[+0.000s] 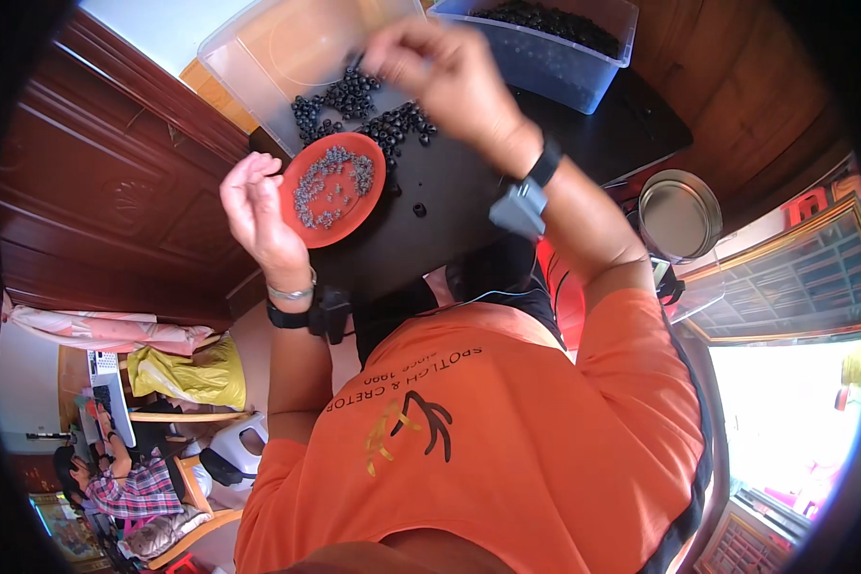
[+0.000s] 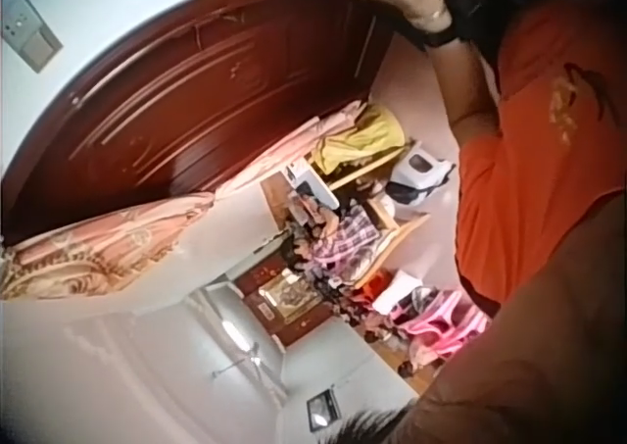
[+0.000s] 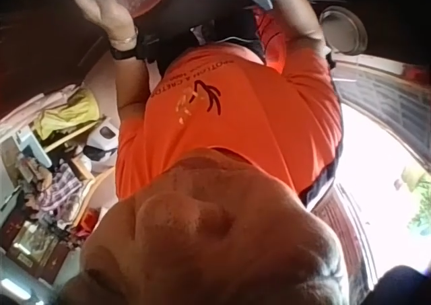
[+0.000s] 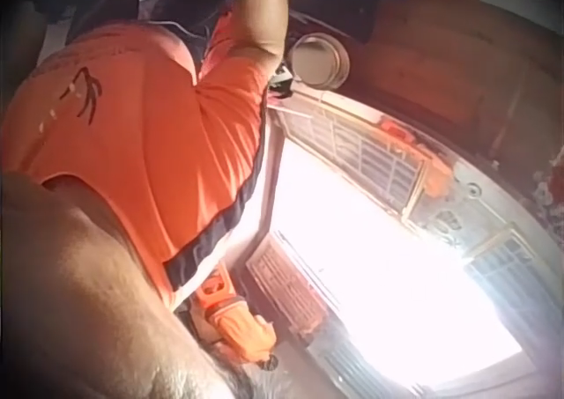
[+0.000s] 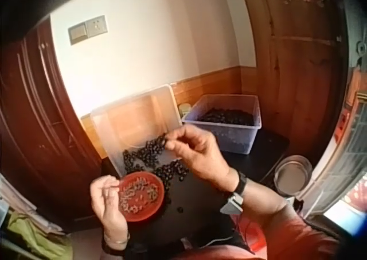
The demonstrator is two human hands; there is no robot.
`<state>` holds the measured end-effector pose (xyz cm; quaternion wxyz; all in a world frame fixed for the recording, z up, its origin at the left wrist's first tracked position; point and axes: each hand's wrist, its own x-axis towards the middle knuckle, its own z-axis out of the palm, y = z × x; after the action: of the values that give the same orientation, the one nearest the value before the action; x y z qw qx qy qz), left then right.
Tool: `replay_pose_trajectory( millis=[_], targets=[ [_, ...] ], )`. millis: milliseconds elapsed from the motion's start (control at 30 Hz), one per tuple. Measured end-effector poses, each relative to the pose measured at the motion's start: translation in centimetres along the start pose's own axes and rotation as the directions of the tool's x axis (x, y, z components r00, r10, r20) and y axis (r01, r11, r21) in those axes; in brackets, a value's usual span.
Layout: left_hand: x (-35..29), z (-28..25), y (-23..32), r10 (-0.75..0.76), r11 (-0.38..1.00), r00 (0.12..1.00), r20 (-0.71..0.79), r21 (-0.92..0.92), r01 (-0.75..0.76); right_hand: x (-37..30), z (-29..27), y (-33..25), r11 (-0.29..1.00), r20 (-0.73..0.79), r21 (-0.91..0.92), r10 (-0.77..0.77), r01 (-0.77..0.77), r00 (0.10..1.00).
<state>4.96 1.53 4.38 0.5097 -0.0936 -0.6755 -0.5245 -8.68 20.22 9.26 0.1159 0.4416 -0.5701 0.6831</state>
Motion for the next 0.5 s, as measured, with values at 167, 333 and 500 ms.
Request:
replay_pose_trajectory(
  millis=[167,333,500],
  targets=[
    [2.6,-1.2,-2.7,-0.228,0.973,0.961,-0.155,-0.079,0.218,7.6,-9.9,0.4,0.464,-0.164,-0.882,-0.462,0.079,0.872],
    [4.1,-1.2,-5.5,-0.424,0.888,0.883,-0.199,-0.284,0.362,7.7,-7.5,2.0,0.496,-0.164,-0.866,-0.146,-0.071,0.976],
    [3.0,-1.6,-8.2,-0.438,0.89,0.874,-0.212,-0.238,0.388,4.9,-1.6,10.2,0.752,0.319,-0.657,0.214,0.053,0.924]
  ],
)
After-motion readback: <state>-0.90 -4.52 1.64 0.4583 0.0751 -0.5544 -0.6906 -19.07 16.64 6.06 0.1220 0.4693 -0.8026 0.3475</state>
